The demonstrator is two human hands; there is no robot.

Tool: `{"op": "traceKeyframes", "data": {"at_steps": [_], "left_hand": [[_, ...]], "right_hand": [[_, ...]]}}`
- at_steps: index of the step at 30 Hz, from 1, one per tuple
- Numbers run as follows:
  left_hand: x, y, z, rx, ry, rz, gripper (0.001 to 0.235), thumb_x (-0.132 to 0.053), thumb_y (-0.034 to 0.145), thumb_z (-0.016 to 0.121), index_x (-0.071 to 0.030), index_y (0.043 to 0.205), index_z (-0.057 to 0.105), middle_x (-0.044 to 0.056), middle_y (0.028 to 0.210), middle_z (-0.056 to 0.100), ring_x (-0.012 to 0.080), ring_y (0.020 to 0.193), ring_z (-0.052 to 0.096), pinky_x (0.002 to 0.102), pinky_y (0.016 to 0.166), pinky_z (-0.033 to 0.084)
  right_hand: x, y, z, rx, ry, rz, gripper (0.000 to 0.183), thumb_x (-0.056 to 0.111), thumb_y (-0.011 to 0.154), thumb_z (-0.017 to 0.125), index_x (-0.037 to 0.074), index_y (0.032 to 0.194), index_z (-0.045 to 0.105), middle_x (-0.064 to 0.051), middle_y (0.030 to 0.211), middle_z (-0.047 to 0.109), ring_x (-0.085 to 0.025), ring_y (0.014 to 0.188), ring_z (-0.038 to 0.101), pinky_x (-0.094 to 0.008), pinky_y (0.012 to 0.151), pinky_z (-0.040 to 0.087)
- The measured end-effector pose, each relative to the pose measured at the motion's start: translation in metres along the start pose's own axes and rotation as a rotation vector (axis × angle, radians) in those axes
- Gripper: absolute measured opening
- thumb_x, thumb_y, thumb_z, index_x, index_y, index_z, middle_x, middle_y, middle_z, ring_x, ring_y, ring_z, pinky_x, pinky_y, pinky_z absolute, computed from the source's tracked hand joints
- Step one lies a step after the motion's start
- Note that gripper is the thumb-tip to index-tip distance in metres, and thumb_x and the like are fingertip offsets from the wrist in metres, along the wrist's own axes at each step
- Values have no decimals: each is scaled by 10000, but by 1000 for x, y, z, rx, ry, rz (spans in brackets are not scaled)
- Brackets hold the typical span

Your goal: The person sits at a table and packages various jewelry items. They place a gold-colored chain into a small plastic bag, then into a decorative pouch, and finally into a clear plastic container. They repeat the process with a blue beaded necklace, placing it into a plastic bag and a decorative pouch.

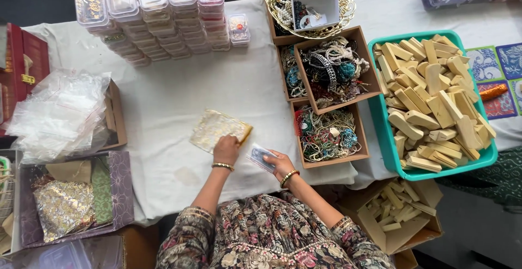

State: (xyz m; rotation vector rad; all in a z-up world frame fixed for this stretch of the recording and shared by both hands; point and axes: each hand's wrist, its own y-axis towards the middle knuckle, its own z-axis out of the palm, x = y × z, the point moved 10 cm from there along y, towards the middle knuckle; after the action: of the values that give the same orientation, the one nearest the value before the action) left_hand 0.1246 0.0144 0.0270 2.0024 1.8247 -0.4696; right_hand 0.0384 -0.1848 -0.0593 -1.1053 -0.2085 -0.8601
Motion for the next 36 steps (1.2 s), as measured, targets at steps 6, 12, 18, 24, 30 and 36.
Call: {"op": "traceKeyframes", "data": {"at_steps": [6, 12, 18, 24, 30, 36], "left_hand": [[-45, -28, -25, -99, -160, 56, 142, -4, 759, 687, -82, 878, 674, 87, 892, 644, 297, 897, 643, 406, 797, 546], [-47, -32, -49, -202, -263, -17, 98, -86, 821, 751, -78, 868, 665, 69, 869, 651, 285, 834, 654, 411, 732, 533], [-63, -33, -54, -223, -254, -12, 105, -85, 843, 744, -72, 870, 643, 79, 882, 631, 285, 830, 651, 407, 719, 528], [-63, -35, -43, -146, -289, -57, 103, -72, 840, 723, -82, 907, 645, 60, 870, 639, 263, 808, 654, 402, 727, 530], [-73, -40, -3, -38, -257, 56, 75, -120, 915, 721, -98, 910, 649, 45, 865, 633, 215, 764, 646, 328, 679, 557], [-129, -48, -50, -121, -233, 267, 97, -73, 843, 712, -80, 925, 661, 79, 869, 611, 274, 841, 648, 378, 696, 551]], "right_hand": [[-1, 37, 2, -50, -40, -44, 427, -80, 874, 654, -92, 1300, 624, -161, 1072, 734, -185, 857, 720, -304, 788, 624], [1, 30, -9, -202, -214, -67, 381, -61, 888, 648, -34, 1267, 673, -126, 1023, 760, -192, 811, 719, -298, 734, 613], [0, 34, 10, 15, -575, -219, 303, -25, 911, 697, 7, 1208, 752, -65, 1004, 756, -104, 806, 672, -242, 729, 574], [47, 4, -3, -187, -198, -248, 304, -49, 866, 669, 51, 1148, 723, -63, 998, 758, -132, 796, 692, -266, 703, 582], [32, 10, -9, -180, -398, -194, 284, -13, 883, 708, 19, 1165, 731, -102, 987, 745, -145, 798, 673, -278, 677, 542], [28, 9, 9, -5, -68, -145, 338, -53, 913, 627, -5, 1244, 674, -119, 1050, 730, -170, 864, 700, -299, 763, 591]]}}
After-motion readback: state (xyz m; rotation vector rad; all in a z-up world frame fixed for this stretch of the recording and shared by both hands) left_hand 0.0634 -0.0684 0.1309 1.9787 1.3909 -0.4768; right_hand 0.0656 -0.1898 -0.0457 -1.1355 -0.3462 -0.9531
